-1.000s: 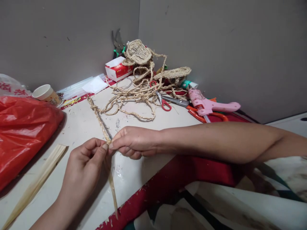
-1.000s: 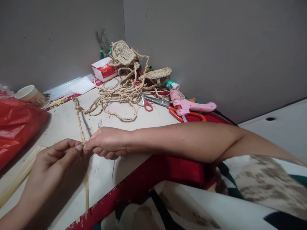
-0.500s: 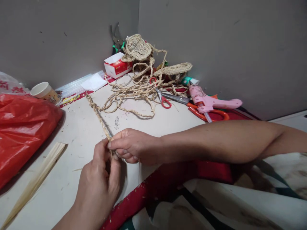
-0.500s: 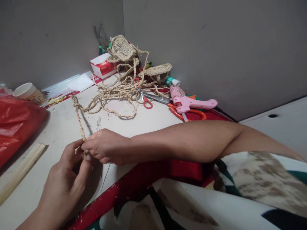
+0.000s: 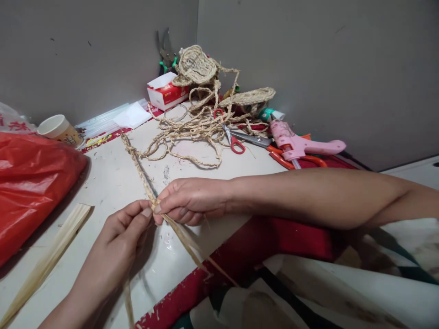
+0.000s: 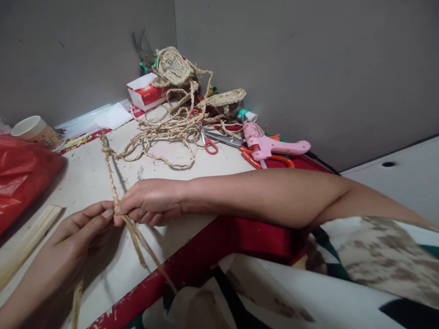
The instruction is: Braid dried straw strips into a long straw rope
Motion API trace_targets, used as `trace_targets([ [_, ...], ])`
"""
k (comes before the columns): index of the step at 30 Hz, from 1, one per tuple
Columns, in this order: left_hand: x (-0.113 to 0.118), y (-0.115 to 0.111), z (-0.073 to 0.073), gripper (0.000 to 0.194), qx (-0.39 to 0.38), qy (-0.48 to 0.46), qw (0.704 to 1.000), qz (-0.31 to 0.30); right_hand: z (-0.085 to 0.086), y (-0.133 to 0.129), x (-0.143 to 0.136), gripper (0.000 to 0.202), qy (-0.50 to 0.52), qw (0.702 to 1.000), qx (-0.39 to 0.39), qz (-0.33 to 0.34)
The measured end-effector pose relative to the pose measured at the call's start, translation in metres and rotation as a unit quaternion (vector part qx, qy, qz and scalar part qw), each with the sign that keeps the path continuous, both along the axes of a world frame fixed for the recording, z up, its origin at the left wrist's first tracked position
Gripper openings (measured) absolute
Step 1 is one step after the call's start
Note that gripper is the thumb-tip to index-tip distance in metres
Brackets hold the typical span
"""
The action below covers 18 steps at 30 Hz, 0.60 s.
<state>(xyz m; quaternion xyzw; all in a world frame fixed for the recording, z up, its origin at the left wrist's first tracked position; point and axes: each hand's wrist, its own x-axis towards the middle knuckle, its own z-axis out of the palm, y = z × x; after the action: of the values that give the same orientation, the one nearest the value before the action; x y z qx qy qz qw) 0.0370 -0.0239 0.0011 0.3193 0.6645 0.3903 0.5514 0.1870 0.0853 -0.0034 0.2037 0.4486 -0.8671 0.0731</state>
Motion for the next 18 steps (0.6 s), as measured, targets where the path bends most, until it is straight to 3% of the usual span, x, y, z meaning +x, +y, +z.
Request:
trace_targets([
  [4, -0.005, -0.004, 0.002, 0.027, 0.010, 0.012, 0.999, -0.048, 0.001, 0.006, 0.002, 0.016, -0.025, 0.999, 0.032, 0.017],
  [10, -0.014, 0.000, -0.001, 0.028, -0.034, -0.030, 0.998, -0.047, 0.001, 0.009, 0.001, 0.015, -0.029, 0.996, 0.078, 0.040],
  [13, -0.012, 0.002, -0.002, 0.032, -0.063, -0.069, 0.994, -0.051, -0.003, 0.009, 0.001, 0.013, 0.001, 0.979, 0.200, 0.024],
  [16, -0.006, 0.004, 0.000, 0.031, -0.075, -0.096, 0.991, -0.045, -0.006, 0.009, 0.001, 0.012, 0.029, 0.936, 0.350, 0.028],
  [18, -0.003, 0.005, 0.002, 0.032, -0.076, -0.102, 0.991, -0.040, -0.006, 0.009, 0.001, 0.015, 0.026, 0.912, 0.408, 0.034],
])
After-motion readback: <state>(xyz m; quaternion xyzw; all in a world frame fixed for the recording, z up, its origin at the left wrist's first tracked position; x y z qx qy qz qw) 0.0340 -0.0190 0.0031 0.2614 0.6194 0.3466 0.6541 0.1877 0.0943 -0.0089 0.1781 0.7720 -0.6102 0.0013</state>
